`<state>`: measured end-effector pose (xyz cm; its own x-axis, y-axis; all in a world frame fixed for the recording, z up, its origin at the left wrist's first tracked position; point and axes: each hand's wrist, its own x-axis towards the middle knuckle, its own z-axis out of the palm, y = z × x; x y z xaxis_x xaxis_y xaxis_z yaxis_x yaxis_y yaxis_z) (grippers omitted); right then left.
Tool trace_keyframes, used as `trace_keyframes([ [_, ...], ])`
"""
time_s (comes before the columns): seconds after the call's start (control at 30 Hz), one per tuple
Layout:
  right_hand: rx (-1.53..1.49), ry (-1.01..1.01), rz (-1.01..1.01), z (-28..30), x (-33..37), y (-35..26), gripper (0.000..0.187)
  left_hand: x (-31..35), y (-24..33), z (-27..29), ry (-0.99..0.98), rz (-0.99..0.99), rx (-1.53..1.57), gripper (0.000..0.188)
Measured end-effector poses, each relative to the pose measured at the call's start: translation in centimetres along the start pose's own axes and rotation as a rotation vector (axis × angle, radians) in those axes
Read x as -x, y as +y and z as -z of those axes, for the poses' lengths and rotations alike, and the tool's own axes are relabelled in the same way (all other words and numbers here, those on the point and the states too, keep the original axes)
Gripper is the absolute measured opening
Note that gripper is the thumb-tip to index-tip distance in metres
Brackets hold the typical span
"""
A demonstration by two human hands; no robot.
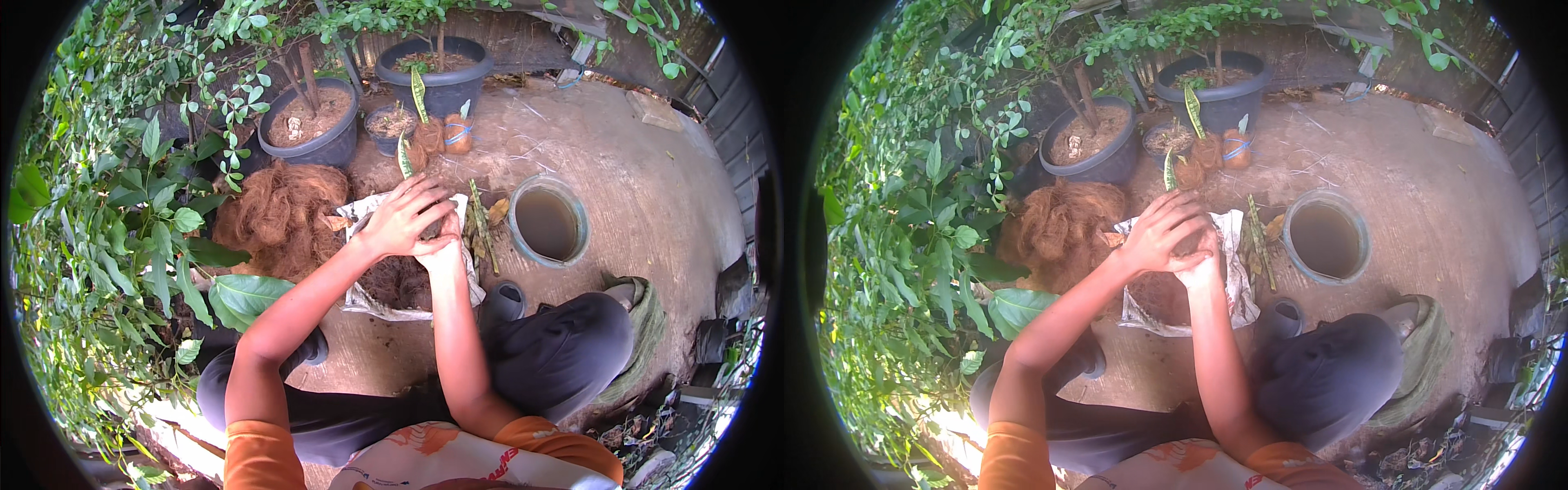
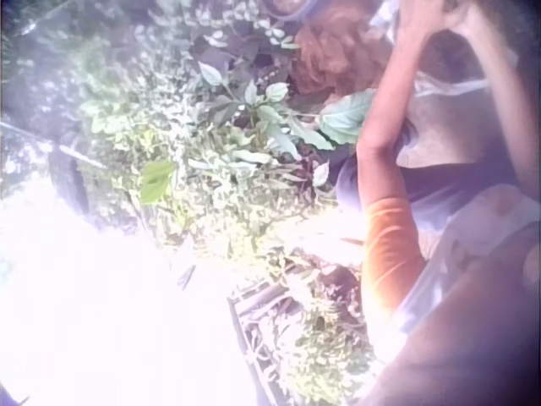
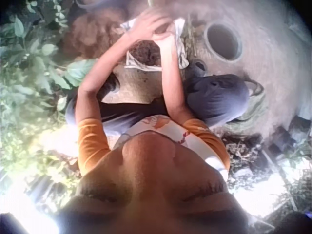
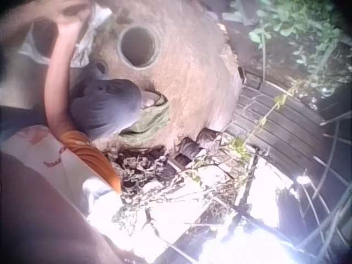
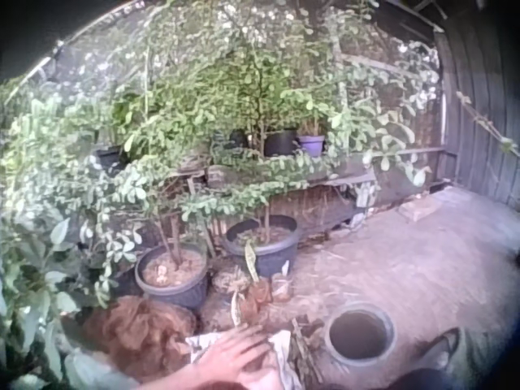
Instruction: The person sits on the ground and repeatedly wraps plant cuttings with soil and fibrous material by hand. They form compact soil balls around the cuttings and place them into a white bag.
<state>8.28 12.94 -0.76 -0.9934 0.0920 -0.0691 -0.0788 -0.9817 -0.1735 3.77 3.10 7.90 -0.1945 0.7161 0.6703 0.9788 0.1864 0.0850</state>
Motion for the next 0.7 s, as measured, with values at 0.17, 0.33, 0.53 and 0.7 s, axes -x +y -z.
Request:
trace_keyframes([
  [0.17, 0.104, 0.059, -0.012, 0.6, 0.1, 0.3, 0.036, 1.8, -0.5, -1.6, 0.111, 0.002, 0.013, 0.037],
  [0.33, 0.118, -0.009, -0.094, 4.0, -1.2, 0.6, 0.035, 2.9, -0.9, -2.5, 0.149, -0.051, -0.014, 0.032],
  [0.53, 0.154, 0.114, 0.073, 1.5, -0.4, 0.0, 0.038, 2.0, -0.3, -1.2, -0.005, 0.034, 0.005, 0.054],
  [0.7, 0.444, 0.123, 0.264, -1.8, -0.9, -2.2, 0.031, 1.9, 0.0, -1.8, 0.126, 0.498, 0.404, 0.08],
])
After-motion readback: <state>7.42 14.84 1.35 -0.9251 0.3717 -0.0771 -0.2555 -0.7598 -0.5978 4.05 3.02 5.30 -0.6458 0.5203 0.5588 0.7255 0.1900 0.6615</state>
